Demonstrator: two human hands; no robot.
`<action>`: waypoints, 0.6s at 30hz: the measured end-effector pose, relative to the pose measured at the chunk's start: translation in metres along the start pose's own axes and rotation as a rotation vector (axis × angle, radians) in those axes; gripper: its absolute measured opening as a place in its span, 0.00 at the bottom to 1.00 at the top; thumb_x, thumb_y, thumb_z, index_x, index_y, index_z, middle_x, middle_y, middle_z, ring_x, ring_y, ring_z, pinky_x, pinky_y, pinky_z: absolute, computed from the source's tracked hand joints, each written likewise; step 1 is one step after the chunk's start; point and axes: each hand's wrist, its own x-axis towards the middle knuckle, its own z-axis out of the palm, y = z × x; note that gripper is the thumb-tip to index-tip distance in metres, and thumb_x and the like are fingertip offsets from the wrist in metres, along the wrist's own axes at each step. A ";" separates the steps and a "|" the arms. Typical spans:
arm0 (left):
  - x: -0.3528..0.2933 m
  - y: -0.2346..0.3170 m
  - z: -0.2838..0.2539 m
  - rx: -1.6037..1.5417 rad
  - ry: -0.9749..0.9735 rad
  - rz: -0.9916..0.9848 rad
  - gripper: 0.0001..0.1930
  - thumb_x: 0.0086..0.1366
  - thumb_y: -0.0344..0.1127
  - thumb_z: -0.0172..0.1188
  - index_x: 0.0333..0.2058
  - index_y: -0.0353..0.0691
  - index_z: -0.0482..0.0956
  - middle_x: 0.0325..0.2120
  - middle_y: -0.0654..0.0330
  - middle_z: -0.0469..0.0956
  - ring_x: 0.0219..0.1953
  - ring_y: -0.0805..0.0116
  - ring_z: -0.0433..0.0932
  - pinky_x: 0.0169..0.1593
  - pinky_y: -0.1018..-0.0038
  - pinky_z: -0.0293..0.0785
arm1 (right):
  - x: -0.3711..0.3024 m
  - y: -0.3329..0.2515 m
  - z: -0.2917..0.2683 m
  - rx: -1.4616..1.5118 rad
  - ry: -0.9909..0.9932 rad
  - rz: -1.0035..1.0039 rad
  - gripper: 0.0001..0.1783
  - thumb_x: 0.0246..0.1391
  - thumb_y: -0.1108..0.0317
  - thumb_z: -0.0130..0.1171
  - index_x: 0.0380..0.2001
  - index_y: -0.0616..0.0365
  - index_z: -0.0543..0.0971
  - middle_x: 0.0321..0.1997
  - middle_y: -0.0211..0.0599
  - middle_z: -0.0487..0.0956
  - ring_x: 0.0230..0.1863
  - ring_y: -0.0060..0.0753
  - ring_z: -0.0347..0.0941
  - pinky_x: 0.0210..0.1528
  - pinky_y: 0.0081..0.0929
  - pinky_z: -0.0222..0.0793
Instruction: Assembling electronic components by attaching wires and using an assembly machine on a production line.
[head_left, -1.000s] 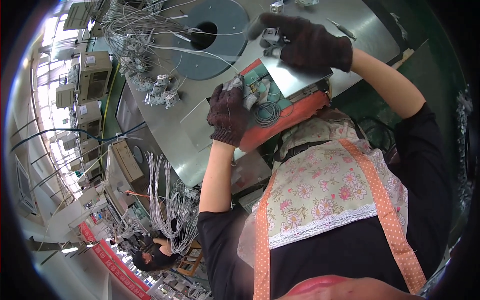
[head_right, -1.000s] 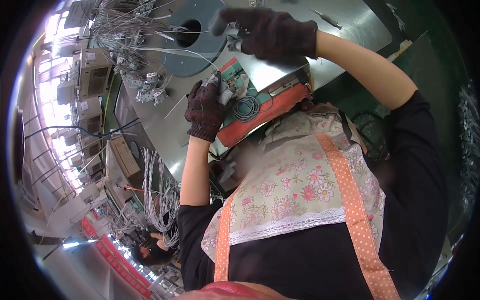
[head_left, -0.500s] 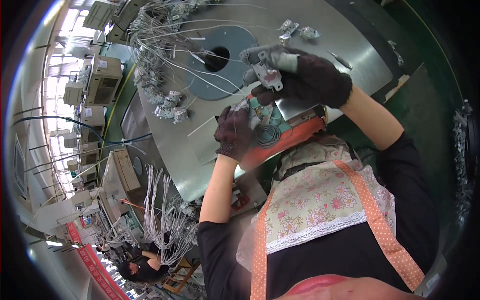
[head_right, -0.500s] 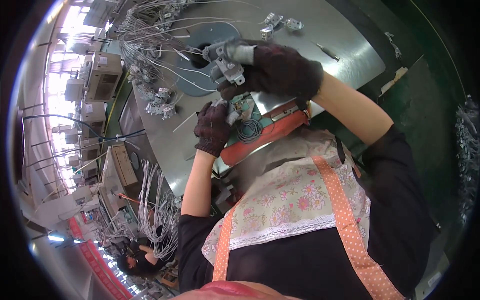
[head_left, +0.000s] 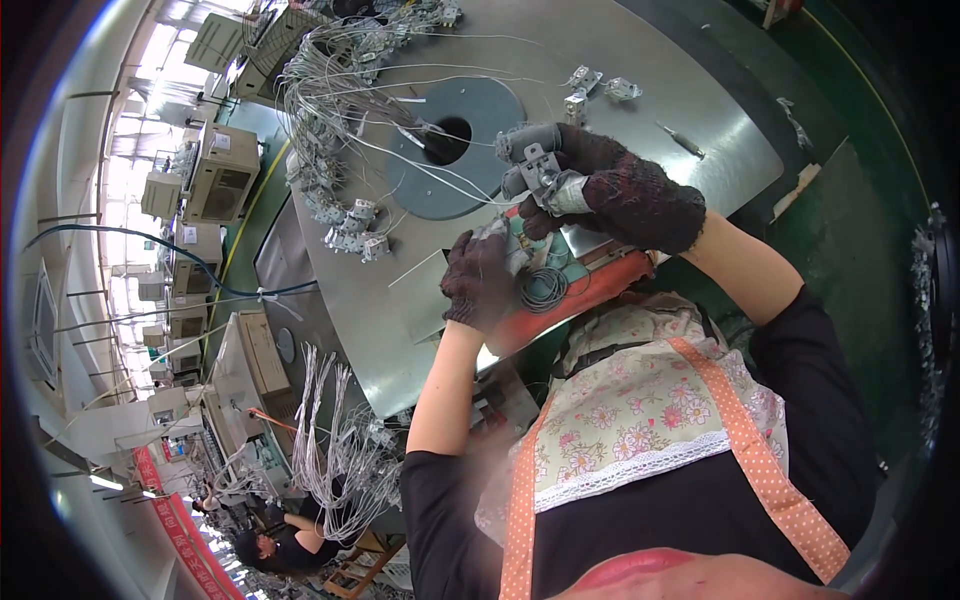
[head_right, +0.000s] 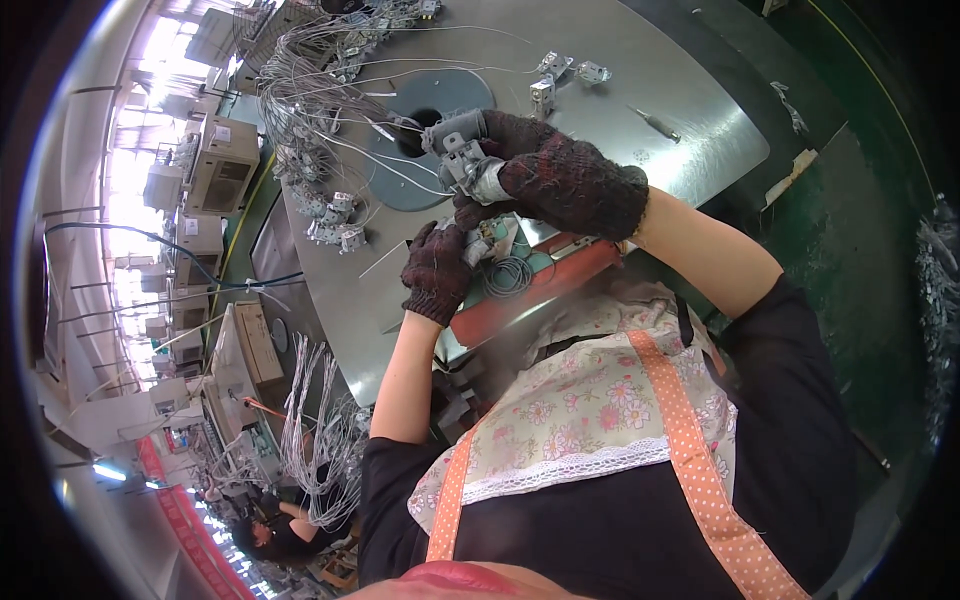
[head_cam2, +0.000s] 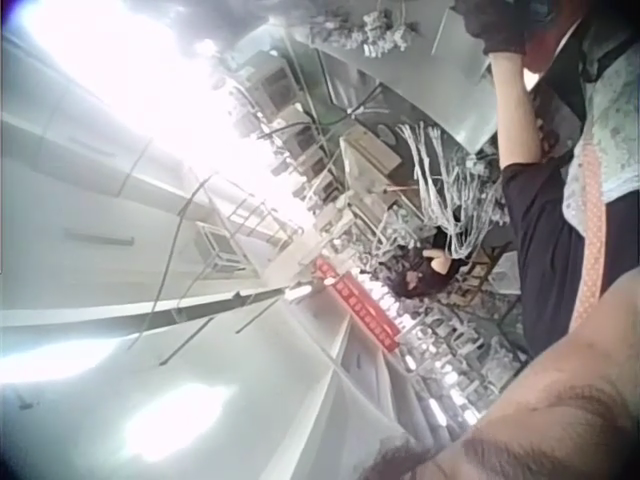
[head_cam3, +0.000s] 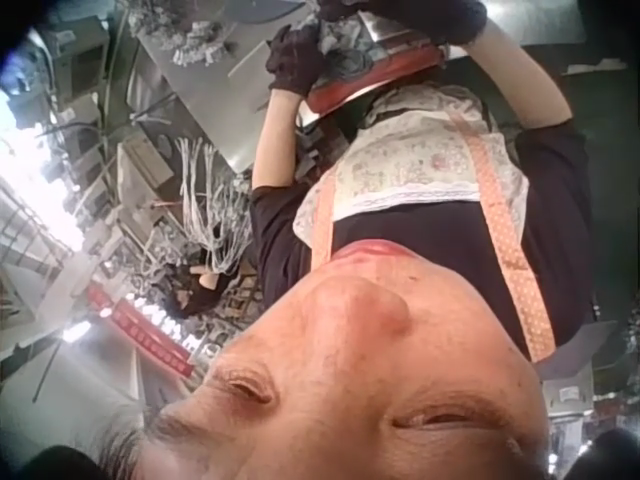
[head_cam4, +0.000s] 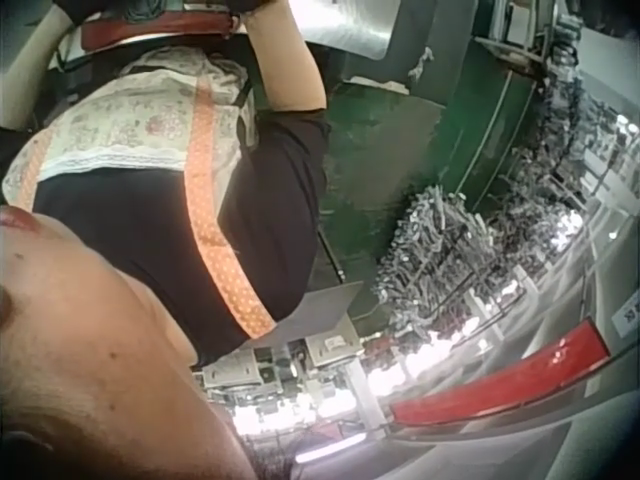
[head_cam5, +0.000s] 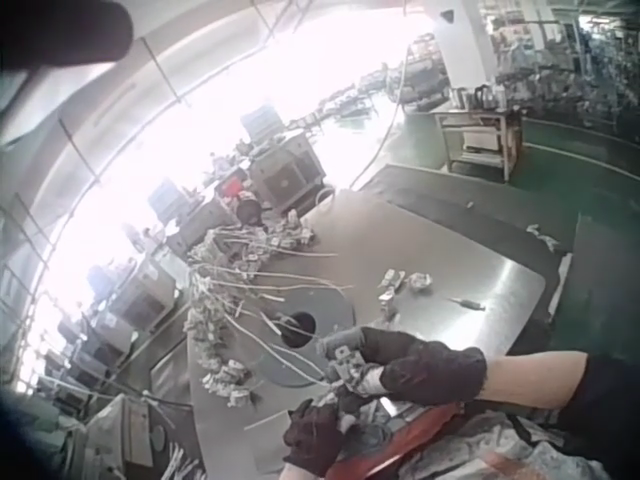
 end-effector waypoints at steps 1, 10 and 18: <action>0.000 -0.001 0.001 0.001 0.001 -0.004 0.24 0.62 0.50 0.64 0.52 0.43 0.79 0.40 0.47 0.83 0.47 0.43 0.80 0.60 0.52 0.72 | 0.001 0.002 -0.001 -0.002 -0.013 -0.011 0.31 0.60 0.72 0.60 0.67 0.57 0.68 0.53 0.30 0.76 0.54 0.25 0.74 0.62 0.33 0.74; 0.002 0.005 -0.004 0.041 -0.036 -0.099 0.24 0.60 0.53 0.67 0.47 0.41 0.81 0.43 0.47 0.84 0.53 0.40 0.78 0.60 0.49 0.71 | 0.003 0.019 -0.009 0.008 0.036 -0.042 0.35 0.57 0.71 0.65 0.67 0.56 0.67 0.58 0.42 0.77 0.53 0.36 0.79 0.57 0.40 0.79; 0.004 0.009 -0.007 0.048 -0.039 -0.073 0.25 0.58 0.53 0.68 0.45 0.39 0.81 0.43 0.48 0.84 0.51 0.42 0.80 0.60 0.50 0.70 | -0.003 0.016 -0.005 0.117 0.045 -0.011 0.34 0.56 0.74 0.60 0.67 0.57 0.68 0.55 0.39 0.76 0.56 0.33 0.76 0.61 0.39 0.76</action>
